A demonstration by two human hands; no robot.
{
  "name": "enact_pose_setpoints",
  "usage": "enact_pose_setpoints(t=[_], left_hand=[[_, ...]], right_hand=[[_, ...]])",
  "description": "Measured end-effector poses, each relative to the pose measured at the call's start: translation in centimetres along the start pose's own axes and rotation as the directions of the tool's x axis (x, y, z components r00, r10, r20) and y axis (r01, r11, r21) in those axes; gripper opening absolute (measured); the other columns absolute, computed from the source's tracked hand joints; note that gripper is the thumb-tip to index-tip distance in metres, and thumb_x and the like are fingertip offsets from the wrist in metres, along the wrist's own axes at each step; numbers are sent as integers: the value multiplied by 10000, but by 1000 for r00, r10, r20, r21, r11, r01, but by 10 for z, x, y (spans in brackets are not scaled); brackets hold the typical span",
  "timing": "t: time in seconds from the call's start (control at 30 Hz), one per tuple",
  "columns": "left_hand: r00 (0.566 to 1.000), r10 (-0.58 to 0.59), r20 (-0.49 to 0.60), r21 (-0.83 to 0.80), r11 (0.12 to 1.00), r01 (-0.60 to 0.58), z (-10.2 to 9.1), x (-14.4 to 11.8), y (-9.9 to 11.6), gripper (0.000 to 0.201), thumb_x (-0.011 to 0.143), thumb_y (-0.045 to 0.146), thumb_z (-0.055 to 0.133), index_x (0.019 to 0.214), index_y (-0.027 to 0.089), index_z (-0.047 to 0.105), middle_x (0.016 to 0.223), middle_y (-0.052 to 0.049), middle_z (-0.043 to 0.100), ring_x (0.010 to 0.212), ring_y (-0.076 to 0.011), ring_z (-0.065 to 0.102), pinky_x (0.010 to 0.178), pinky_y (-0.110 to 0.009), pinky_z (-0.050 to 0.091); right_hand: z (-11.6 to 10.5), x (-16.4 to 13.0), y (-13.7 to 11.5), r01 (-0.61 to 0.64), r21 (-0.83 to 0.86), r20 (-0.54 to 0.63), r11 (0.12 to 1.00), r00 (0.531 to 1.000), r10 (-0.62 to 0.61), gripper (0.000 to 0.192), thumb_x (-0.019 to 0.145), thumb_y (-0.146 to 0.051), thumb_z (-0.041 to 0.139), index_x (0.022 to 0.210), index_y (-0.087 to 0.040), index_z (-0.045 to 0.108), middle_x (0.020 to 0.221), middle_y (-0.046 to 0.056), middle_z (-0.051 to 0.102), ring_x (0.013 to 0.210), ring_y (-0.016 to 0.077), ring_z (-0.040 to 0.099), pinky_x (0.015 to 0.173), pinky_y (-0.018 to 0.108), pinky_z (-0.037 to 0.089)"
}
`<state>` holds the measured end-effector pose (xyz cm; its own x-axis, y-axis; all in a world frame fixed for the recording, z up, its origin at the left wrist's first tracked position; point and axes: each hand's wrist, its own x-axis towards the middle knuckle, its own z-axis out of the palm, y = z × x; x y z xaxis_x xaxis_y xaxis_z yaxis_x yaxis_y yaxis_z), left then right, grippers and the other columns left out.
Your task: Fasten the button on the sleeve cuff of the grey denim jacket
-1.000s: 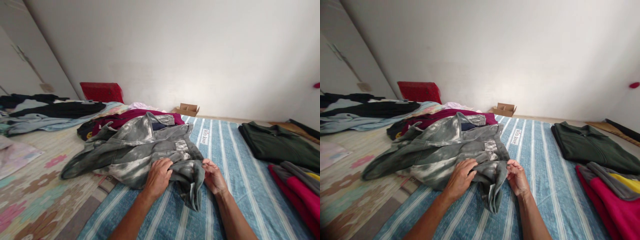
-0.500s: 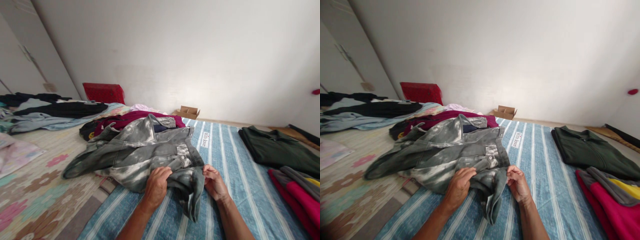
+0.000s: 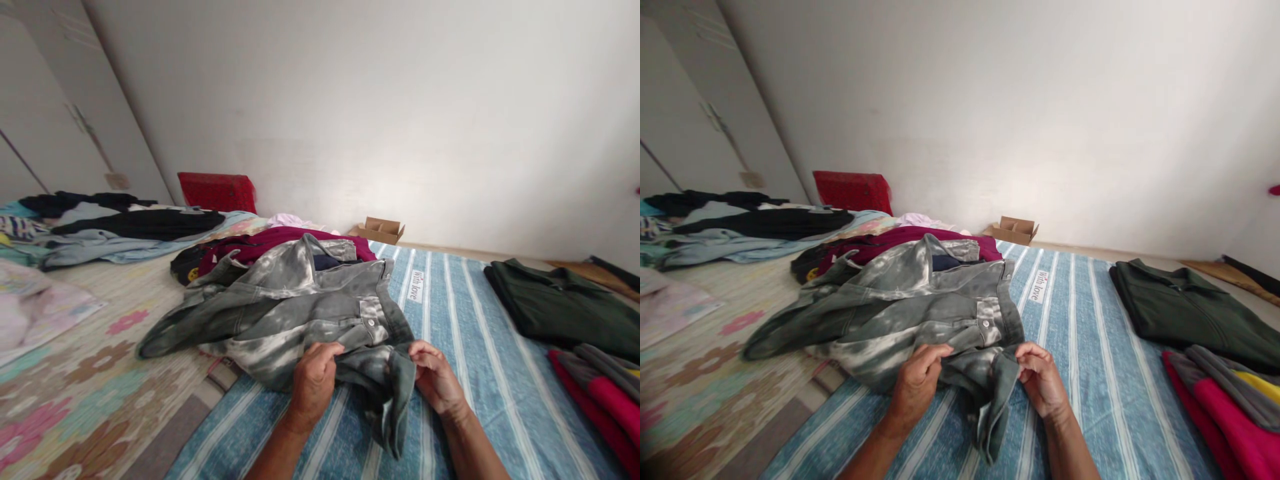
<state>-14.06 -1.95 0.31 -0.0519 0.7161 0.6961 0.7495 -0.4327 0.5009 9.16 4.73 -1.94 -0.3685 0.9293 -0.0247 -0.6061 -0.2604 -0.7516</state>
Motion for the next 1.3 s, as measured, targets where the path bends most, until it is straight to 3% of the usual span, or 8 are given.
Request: enact_pose_setpoints(t=[0.27,0.57,0.93,1.3], left_hand=[[996,-70,-49,-77,995,66,-3,2,3,291,723,18,405,751,190,637,717,-7,654,710,-132,635,668,-223,497],[988,-156,13,-57,986,157,-7,2,8,247,706,64,398,645,185,605,622,-4,591,616,-133,584,599,-234,452],[962,-220,162,-55,971,232,-18,12,20,245,678,80,381,597,183,589,593,-4,577,591,-132,572,577,-227,421],[891,-266,368,-50,951,305,-36,35,41,222,637,88,400,581,187,591,577,11,597,593,-134,556,575,-224,392]], right_hand=[[0,0,0,-1,-8,-14,1000,1000,1,97,569,-177,710,657,-163,673,515,-15,580,449,100,509,468,207,418],[3,-2,1,-29,-30,-25,999,999,28,104,552,-185,719,639,-160,669,499,-13,576,440,102,503,459,209,408],[6,0,-1,-19,-18,-35,1000,999,18,173,587,-235,757,729,-159,695,556,5,622,476,106,539,488,209,424],[4,4,4,-33,-31,-61,999,998,31,240,613,-238,773,827,-176,686,581,-3,633,489,119,555,503,227,435]])
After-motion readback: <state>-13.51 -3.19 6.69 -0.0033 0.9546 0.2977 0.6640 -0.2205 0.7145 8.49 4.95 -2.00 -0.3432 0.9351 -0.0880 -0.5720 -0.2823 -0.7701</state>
